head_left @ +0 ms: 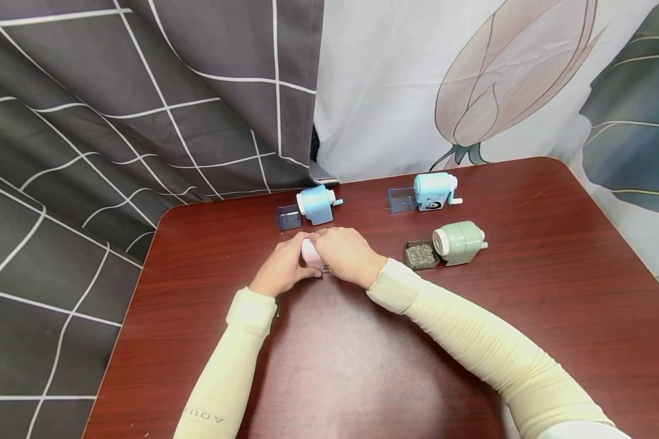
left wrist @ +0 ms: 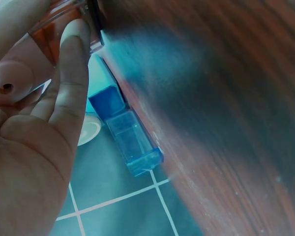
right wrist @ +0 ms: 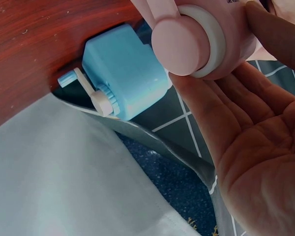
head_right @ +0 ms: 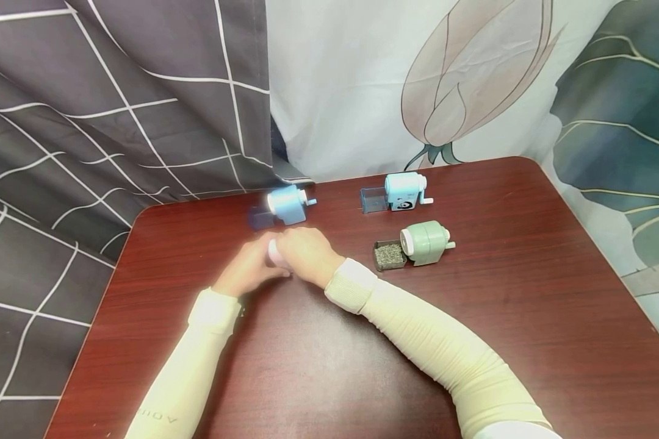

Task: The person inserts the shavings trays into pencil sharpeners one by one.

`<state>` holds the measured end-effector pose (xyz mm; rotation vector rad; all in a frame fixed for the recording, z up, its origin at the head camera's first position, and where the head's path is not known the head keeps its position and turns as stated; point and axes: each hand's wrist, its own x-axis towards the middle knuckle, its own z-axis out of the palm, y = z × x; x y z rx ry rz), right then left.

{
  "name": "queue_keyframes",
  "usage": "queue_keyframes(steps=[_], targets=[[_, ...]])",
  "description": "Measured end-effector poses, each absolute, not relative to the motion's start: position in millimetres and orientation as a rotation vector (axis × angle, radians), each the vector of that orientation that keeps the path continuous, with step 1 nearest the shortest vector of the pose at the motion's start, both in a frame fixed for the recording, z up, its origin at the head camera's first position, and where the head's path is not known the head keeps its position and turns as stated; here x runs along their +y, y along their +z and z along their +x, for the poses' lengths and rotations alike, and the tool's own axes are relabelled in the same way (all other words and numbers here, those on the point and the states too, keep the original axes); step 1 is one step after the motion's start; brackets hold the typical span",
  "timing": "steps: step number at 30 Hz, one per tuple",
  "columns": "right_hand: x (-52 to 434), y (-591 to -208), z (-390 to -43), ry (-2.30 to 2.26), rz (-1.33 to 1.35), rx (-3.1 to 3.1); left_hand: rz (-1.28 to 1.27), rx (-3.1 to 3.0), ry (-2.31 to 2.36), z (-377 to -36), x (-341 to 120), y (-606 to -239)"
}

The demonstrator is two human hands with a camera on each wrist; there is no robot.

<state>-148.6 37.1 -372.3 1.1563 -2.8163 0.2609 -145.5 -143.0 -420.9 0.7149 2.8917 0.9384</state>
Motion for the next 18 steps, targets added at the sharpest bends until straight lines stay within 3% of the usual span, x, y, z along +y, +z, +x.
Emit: queue_keyframes(steps=[18], targets=[[42.2, -366.0, -153.5, 0.393, 1.173, -2.889, 0.617, 2.867, 0.908, -147.0, -144.4, -421.9]])
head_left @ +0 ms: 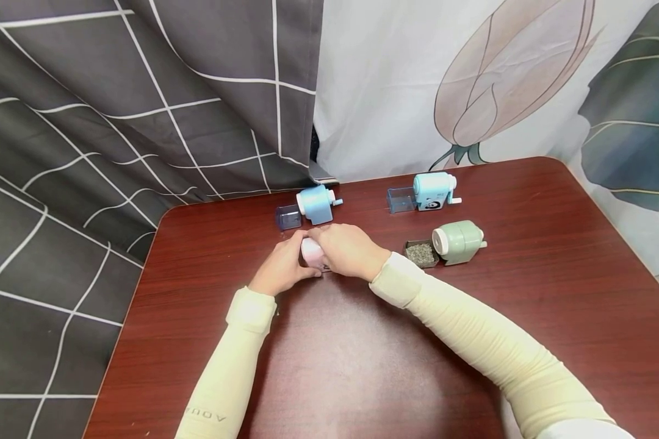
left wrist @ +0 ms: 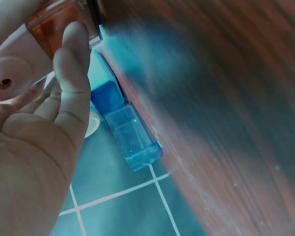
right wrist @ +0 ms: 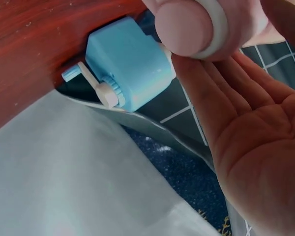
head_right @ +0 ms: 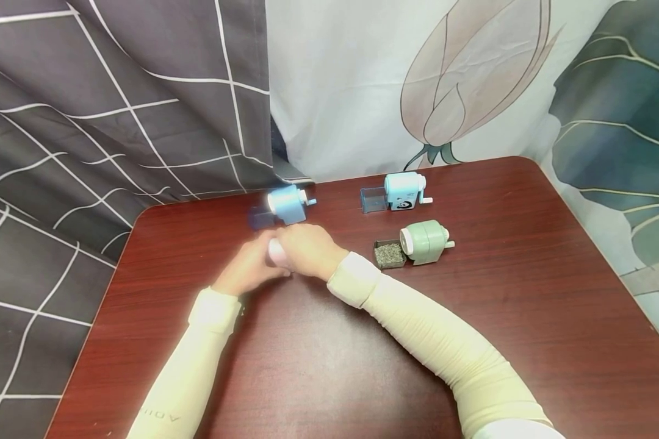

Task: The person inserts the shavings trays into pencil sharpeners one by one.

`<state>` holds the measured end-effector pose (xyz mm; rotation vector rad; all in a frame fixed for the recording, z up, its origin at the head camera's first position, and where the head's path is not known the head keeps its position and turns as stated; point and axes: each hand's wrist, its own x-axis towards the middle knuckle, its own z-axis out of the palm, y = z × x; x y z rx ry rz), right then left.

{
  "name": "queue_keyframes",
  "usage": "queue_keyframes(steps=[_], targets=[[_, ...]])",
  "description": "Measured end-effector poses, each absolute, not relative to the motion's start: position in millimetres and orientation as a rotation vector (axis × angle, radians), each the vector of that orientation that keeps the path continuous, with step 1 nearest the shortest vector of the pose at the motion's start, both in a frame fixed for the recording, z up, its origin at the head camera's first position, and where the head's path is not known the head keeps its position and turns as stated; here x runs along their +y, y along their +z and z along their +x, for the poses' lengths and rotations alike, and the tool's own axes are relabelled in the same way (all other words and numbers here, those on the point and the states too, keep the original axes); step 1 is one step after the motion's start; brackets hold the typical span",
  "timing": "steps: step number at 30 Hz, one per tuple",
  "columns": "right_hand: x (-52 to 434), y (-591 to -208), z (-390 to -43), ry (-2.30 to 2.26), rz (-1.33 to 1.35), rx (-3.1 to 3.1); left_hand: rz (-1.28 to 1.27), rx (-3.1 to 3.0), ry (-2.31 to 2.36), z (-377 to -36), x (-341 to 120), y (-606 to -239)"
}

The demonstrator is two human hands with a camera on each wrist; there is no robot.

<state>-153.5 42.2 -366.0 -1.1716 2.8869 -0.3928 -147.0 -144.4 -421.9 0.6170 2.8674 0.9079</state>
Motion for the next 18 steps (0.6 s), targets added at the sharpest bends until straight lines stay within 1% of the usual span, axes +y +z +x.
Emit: queue_keyframes(steps=[9, 18], targets=[[54.1, -347.9, -157.1, -0.433, -1.086, 2.870, 0.582, 2.843, 0.937, -149.8, -152.6, -412.8], [87.3, -328.9, -166.5, -0.431, -0.988, 2.935, 0.627, 2.997, 0.941, -147.4, -147.0, -388.8]])
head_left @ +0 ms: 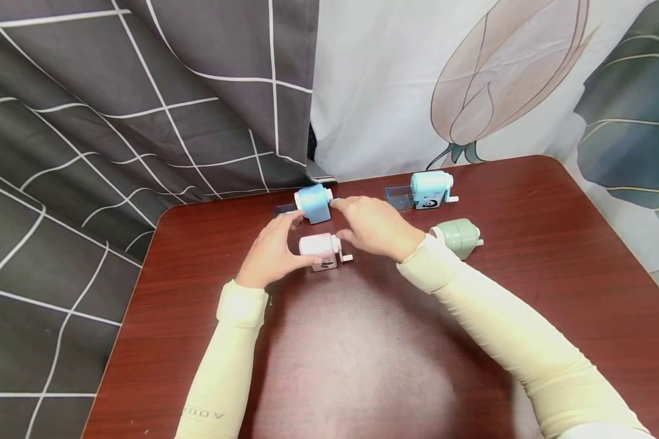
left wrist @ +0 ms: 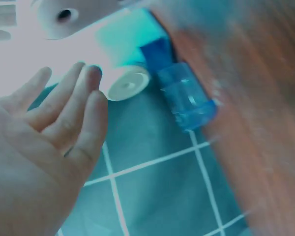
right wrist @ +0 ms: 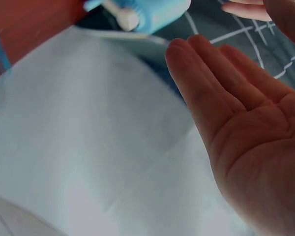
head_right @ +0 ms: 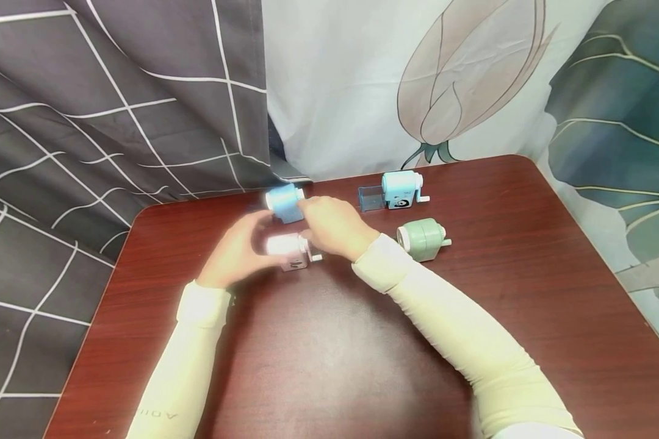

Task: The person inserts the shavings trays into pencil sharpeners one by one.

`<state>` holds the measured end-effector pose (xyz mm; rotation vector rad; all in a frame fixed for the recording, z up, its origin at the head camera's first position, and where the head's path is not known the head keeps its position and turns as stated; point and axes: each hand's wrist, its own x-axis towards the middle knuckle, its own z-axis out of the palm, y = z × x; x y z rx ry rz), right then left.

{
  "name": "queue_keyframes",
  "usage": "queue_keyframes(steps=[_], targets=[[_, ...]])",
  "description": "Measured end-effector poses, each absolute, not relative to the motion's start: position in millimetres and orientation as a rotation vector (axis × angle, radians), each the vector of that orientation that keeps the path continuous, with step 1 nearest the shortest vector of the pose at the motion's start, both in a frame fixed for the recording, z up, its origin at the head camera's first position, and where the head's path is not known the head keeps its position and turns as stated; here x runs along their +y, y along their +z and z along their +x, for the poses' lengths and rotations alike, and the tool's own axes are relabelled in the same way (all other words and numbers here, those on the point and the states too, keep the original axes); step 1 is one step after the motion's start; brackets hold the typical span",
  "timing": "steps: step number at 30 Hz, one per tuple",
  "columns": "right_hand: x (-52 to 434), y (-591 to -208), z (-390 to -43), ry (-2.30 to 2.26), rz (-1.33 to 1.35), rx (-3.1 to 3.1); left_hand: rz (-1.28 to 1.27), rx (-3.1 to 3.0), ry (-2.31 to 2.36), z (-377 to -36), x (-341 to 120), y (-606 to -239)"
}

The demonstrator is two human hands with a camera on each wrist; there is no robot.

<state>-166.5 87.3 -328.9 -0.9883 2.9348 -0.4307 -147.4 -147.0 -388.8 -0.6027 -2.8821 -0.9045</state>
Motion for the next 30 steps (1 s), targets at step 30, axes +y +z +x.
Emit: queue_keyframes(steps=[30], targets=[[200.1, -317.7, -163.5, -0.480, -0.798, 2.991, -0.927, -2.888, -0.610, -138.0, -3.1, -371.2]])
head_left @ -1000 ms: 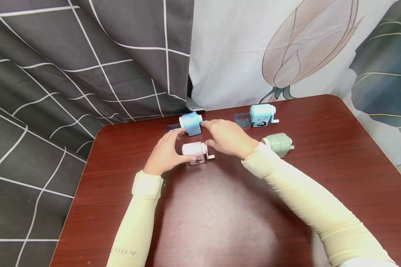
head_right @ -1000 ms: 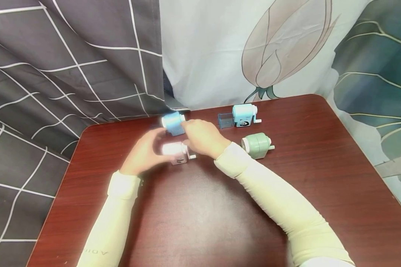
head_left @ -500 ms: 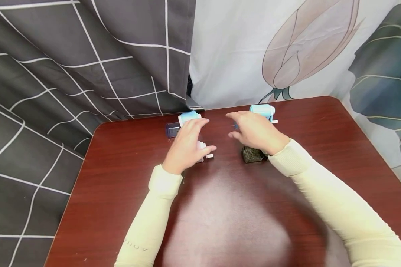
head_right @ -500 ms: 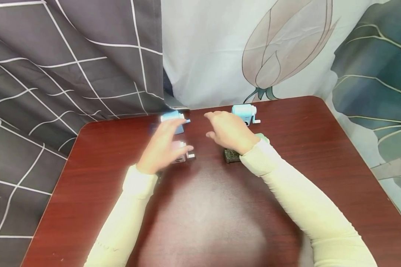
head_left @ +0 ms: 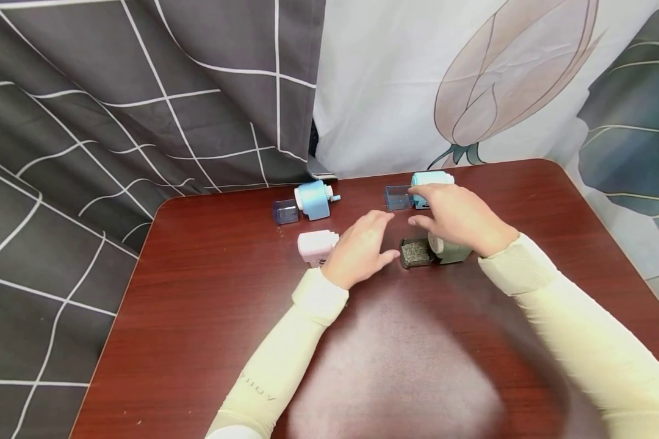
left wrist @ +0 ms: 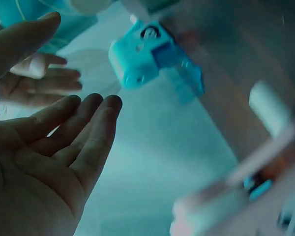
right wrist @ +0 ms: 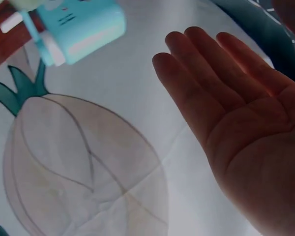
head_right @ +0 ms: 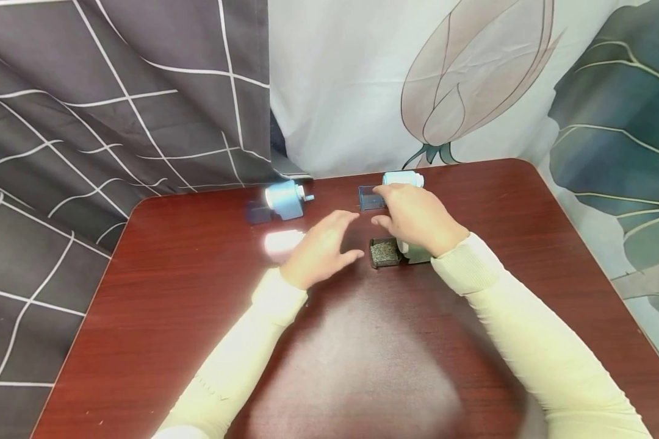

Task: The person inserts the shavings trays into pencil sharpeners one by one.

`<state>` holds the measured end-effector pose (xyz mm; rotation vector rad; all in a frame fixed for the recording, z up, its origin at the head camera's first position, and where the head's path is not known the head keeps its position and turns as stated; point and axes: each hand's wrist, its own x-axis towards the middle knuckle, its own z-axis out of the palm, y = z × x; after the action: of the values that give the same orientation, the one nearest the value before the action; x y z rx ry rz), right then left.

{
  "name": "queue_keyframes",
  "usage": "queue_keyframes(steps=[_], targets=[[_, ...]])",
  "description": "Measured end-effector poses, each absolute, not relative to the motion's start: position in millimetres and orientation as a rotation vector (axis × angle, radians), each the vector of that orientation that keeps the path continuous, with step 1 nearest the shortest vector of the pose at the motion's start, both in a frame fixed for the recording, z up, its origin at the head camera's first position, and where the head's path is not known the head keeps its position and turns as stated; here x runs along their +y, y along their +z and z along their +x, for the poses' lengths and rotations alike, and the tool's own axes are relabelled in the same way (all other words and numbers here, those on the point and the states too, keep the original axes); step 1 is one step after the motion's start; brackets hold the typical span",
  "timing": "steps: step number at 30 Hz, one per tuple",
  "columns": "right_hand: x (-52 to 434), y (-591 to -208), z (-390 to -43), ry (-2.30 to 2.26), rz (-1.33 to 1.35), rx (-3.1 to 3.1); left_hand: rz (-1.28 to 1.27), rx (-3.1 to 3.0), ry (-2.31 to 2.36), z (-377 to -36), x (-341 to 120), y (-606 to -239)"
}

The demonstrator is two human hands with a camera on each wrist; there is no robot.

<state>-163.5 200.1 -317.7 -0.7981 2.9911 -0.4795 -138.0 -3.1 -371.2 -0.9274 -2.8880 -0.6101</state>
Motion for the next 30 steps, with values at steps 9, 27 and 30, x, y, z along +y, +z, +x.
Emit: queue_keyframes(steps=[9, 27, 30], targets=[[224.3, -325.4, -163.6, -0.528, -0.823, 2.967, -0.866, -3.034, -0.584, -142.1, 18.3, -400.3], [245.5, -330.8, -162.5, -0.433, -0.836, 2.879, -0.686, -3.141, -0.640, -144.6, 41.9, -421.6], [248.8, -332.9, -160.2, -0.411, -0.882, 2.859, -0.669, -3.144, -0.612, -144.8, 43.6, -422.3]])
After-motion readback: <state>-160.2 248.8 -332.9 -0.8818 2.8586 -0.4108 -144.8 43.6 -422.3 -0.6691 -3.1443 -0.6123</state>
